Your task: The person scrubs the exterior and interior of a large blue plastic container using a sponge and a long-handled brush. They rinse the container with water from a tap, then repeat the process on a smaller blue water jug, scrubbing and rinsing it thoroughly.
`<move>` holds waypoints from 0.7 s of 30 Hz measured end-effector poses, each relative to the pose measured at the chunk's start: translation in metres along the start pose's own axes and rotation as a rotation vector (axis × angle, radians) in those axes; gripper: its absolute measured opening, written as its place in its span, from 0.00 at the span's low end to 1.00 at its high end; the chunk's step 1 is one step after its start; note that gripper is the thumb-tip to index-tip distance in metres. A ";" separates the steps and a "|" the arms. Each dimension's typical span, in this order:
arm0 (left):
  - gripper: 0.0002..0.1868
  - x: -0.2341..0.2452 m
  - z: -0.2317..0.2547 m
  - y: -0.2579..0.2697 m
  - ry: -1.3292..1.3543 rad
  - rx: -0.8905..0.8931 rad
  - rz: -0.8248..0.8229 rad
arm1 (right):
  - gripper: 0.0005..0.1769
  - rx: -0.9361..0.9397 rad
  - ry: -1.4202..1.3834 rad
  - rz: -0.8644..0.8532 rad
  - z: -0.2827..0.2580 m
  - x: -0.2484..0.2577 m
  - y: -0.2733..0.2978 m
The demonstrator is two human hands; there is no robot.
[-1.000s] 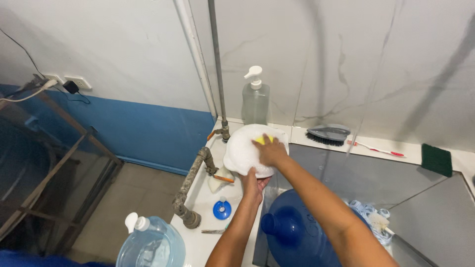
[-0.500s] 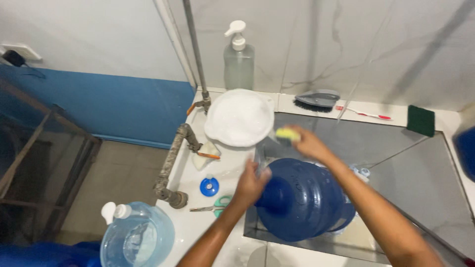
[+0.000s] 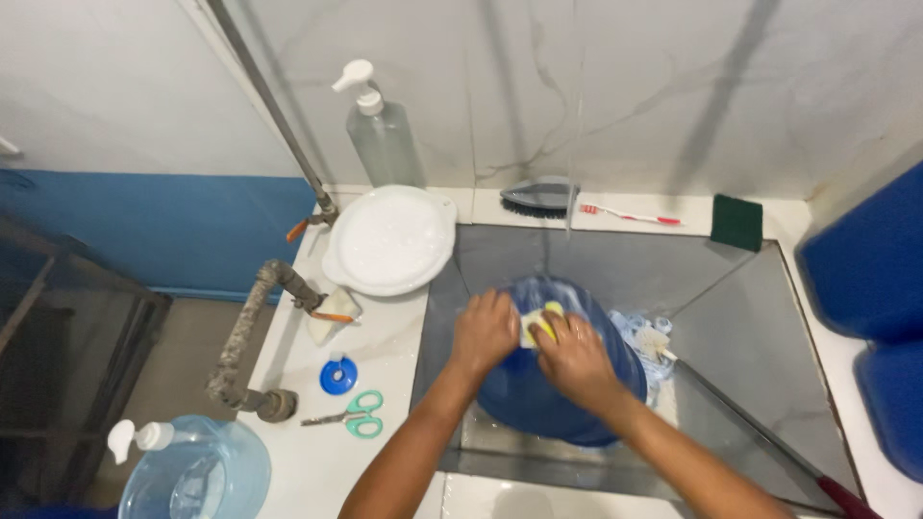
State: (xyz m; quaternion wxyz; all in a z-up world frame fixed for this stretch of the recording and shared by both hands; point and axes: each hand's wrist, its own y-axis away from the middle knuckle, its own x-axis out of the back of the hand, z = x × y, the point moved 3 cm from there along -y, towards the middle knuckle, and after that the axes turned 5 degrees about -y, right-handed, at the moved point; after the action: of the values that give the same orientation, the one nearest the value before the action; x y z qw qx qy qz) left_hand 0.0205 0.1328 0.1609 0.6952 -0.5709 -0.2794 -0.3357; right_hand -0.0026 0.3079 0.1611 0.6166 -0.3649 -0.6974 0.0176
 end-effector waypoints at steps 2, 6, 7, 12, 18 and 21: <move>0.09 -0.008 0.021 -0.015 -0.078 0.178 -0.095 | 0.14 0.118 -0.061 0.023 -0.010 0.006 0.033; 0.21 0.003 0.062 -0.043 0.141 0.194 -0.291 | 0.17 -0.135 -0.007 0.010 0.090 0.025 -0.021; 0.25 0.005 0.071 -0.046 0.248 0.117 -0.344 | 0.14 -0.169 0.006 0.019 0.110 0.032 -0.036; 0.10 0.007 0.079 -0.046 0.260 0.001 -0.073 | 0.08 -0.014 -0.027 0.182 0.045 0.014 0.028; 0.20 0.014 0.061 -0.025 0.148 0.163 -0.303 | 0.13 -0.118 -0.068 -0.042 0.101 0.009 -0.020; 0.15 0.018 0.051 -0.015 0.266 -0.072 -0.167 | 0.18 -0.014 -0.079 0.080 0.097 0.009 -0.029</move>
State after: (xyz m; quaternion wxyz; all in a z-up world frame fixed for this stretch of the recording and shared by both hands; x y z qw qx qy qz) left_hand 0.0195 0.1780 0.1932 0.6749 -0.5206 -0.2192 -0.4748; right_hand -0.1016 0.3324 0.1591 0.5846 -0.3958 -0.7063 0.0516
